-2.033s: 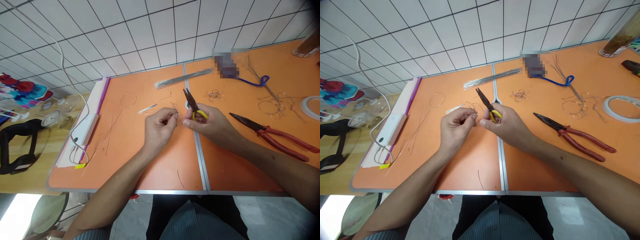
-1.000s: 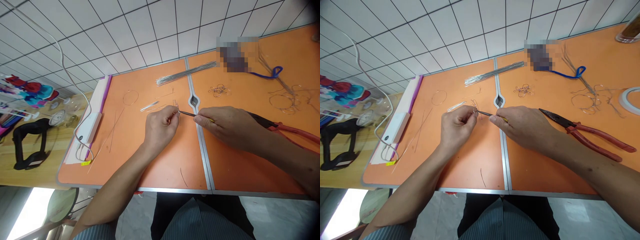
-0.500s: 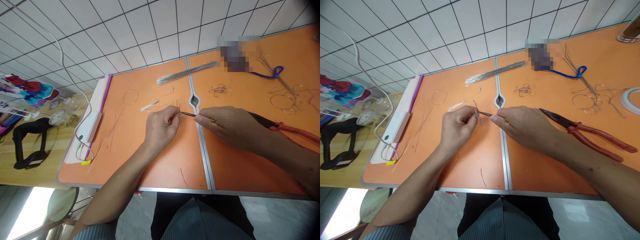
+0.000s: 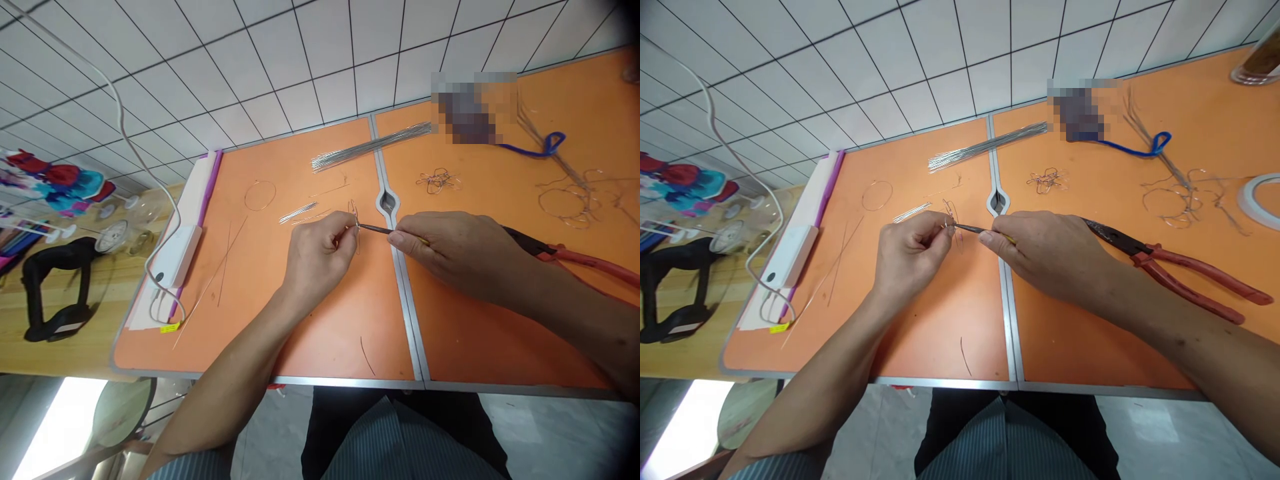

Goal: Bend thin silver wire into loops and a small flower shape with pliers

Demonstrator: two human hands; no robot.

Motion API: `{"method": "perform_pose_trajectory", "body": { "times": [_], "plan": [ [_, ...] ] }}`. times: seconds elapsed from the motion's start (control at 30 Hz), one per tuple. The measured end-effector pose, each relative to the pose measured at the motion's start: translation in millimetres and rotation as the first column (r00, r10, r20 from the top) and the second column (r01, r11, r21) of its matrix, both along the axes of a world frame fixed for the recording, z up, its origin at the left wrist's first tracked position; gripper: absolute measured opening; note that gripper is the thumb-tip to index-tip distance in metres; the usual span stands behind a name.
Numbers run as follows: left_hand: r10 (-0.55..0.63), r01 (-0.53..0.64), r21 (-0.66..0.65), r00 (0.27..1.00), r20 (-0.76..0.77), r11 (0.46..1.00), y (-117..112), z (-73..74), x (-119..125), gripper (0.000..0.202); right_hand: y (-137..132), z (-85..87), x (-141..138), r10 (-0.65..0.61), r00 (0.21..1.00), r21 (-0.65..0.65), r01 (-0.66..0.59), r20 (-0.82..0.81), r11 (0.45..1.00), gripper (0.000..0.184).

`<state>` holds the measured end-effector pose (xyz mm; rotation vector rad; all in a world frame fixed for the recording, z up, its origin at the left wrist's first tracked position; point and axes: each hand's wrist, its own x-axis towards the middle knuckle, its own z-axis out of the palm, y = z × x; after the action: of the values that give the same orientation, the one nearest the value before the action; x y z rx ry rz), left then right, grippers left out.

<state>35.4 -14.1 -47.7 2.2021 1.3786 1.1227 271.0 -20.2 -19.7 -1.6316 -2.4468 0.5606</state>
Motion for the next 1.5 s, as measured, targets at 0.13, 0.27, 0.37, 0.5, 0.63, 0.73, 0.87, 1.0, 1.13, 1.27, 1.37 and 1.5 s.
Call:
{"method": "perform_pose_trajectory", "body": {
  "times": [0.13,0.27,0.37,0.5,0.63,0.73,0.87,1.0,1.13,1.27,1.37,1.5],
  "plan": [
    [-0.006,0.006,0.014,1.000,-0.003,1.000,0.9,0.1,-0.5,0.018,-0.6,-0.8,1.7,0.004,1.000,0.029,-0.004,0.011,1.000,0.048],
    [-0.002,0.002,-0.002,1.000,-0.010,1.000,0.5,0.5,-0.2,0.017,-0.8,-0.8,2.1,0.005,1.000,0.051,-0.007,0.026,0.999,0.047],
    [-0.005,0.005,-0.011,1.000,-0.008,1.000,0.0,0.7,0.4,0.018,-1.1,-0.2,1.4,0.000,0.999,0.061,-0.003,0.042,0.998,0.047],
    [-0.010,0.010,-0.012,1.000,-0.015,1.000,-0.2,0.1,0.5,0.019,-1.3,0.9,0.3,-0.004,0.999,0.055,0.001,0.052,0.999,0.047],
    [-0.011,0.011,-0.011,1.000,-0.029,1.000,-0.5,-0.3,0.1,0.020,-1.4,1.6,0.2,-0.003,0.998,0.053,0.000,0.061,0.999,0.048],
    [-0.017,0.017,-0.006,0.999,-0.032,1.000,-1.2,-0.1,0.1,0.020,-1.7,2.0,0.6,-0.004,0.997,0.044,0.001,0.071,0.999,0.049],
    [-0.019,0.019,-0.009,0.999,-0.036,1.000,-2.1,-0.1,-0.1,0.019,-2.3,2.6,0.7,-0.003,0.999,0.028,0.002,0.052,1.000,0.049],
    [-0.005,0.005,-0.001,0.998,-0.061,1.000,-2.4,0.0,-0.1,0.018,-2.4,2.5,0.2,-0.002,0.999,0.021,0.001,0.042,1.000,0.048],
    [0.017,-0.015,0.023,0.997,-0.075,1.000,-1.8,0.4,-0.1,0.017,-1.0,1.9,-0.2,-0.016,1.000,-0.001,0.016,0.020,1.000,0.050],
    [0.043,-0.035,0.066,0.991,-0.127,0.997,-1.4,-1.5,-0.4,0.016,0.7,0.9,-1.6,-0.014,1.000,-0.024,0.014,0.010,1.000,0.051],
    [0.066,-0.036,0.151,0.977,-0.203,0.988,-1.4,-4.7,-0.5,0.017,0.9,0.1,-1.7,-0.015,1.000,-0.015,0.015,0.016,1.000,0.050],
    [0.083,-0.024,0.218,0.962,-0.262,0.976,-1.2,-7.7,-0.6,0.018,0.3,0.4,-0.5,-0.008,0.999,-0.015,0.009,0.031,1.000,0.049]
  ]
}}
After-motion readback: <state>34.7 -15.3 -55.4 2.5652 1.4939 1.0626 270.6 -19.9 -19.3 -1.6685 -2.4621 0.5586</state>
